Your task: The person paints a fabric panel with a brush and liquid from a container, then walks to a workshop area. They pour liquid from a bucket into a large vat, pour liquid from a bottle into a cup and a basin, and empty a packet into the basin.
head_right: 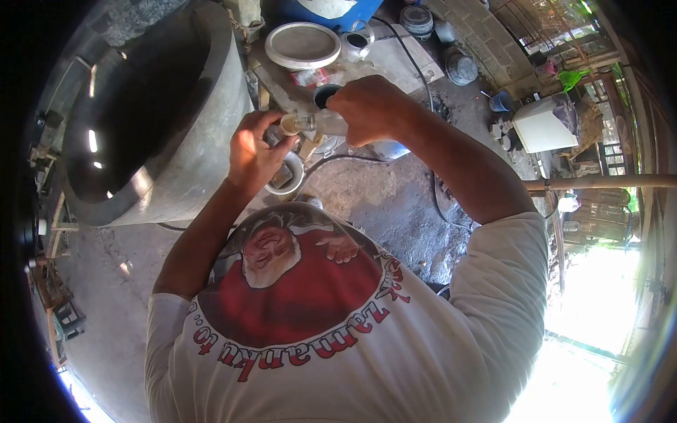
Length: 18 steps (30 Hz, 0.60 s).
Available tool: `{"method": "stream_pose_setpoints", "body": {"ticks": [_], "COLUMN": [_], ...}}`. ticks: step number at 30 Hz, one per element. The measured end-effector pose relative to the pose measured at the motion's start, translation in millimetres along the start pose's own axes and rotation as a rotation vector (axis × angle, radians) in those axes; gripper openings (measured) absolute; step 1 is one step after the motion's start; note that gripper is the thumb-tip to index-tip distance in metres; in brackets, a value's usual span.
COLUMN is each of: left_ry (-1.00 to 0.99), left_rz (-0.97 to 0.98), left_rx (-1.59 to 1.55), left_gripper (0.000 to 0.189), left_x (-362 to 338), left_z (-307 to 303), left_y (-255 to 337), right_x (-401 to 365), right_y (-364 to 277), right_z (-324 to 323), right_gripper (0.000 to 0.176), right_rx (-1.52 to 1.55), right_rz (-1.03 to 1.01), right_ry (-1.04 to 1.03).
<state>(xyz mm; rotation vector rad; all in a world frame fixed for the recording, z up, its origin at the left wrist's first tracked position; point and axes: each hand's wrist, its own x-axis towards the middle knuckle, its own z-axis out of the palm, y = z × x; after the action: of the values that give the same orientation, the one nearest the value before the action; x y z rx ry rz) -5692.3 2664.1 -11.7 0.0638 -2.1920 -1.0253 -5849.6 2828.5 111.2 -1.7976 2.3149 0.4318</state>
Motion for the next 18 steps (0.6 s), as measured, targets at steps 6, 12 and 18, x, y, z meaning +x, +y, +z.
{"method": "stream_pose_setpoints", "body": {"ticks": [6,12,18], "left_ry": [0.007,0.009,0.01], "left_rz": [-0.002,-0.014,-0.013], "left_rx": [0.014,0.024,-0.01], "left_gripper": [0.038,0.038,0.035], "left_x": [0.3,0.1,-0.7], "left_z": [-1.4,-2.1,-1.1], "left_y": [0.5,2.0,0.3], "right_x": [1.2,1.2,2.0], "right_y": [-0.8,-2.8,-0.8], "right_z": [0.2,-3.3,-0.2], "right_gripper": [0.033,0.033,0.032], "right_rx": [-0.005,0.0,-0.009], "right_rz": [0.006,-0.002,-0.004], "right_ry": [-0.009,-0.003,-0.009]}}
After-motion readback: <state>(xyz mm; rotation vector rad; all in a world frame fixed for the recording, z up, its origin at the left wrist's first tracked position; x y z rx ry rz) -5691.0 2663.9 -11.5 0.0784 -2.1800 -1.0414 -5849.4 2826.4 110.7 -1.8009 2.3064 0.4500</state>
